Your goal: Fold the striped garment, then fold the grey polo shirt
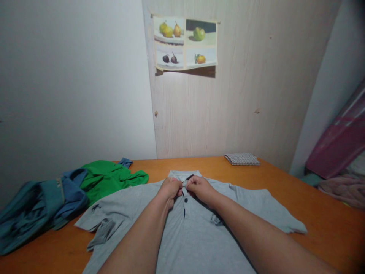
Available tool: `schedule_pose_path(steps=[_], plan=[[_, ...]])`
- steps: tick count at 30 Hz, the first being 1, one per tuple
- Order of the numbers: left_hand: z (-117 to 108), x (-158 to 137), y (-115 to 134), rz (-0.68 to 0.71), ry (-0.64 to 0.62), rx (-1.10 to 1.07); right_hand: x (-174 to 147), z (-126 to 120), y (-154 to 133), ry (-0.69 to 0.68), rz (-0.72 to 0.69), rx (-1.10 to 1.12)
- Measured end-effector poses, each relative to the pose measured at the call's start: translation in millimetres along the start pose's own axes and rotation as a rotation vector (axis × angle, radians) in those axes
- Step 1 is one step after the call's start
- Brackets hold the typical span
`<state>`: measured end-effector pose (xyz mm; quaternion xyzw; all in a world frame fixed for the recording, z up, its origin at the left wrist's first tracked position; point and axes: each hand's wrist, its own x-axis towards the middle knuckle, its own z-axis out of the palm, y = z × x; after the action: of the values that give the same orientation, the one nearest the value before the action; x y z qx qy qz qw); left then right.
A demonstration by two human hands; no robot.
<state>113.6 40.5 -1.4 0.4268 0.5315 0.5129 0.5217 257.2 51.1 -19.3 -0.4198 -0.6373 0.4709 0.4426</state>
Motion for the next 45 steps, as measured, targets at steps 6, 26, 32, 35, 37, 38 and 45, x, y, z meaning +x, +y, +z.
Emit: schedule_pose_path(steps=[6,26,32,35,37,38,45], plan=[[-0.9,-3.1,1.6,0.014,-0.019,-0.022,1.0,-0.4,-4.9,-0.021,0.086,0.121],[-4.9,-5.7,1.8,-0.003,-0.088,-0.092,2.4,-2.9,-1.5,-0.035,0.069,0.194],[-5.4,-4.3,1.4,0.005,-0.117,-0.073,1.7,-3.2,-4.4,-0.063,0.093,0.182],[-5.8,-2.2,1.0,0.0,-0.133,-0.064,1.0,-3.8,-4.6,-0.079,0.089,0.193],[-6.0,-0.7,0.5,-0.003,-0.134,-0.061,0.7,-4.3,-4.5,-0.088,0.087,0.195],[-6.0,-0.1,0.3,-0.004,-0.133,-0.058,0.5,-4.5,-4.6,-0.093,0.086,0.197],[-6.3,0.0,0.3,-0.003,-0.135,-0.053,0.7,-6.7,-5.1,-0.088,0.097,0.232]])
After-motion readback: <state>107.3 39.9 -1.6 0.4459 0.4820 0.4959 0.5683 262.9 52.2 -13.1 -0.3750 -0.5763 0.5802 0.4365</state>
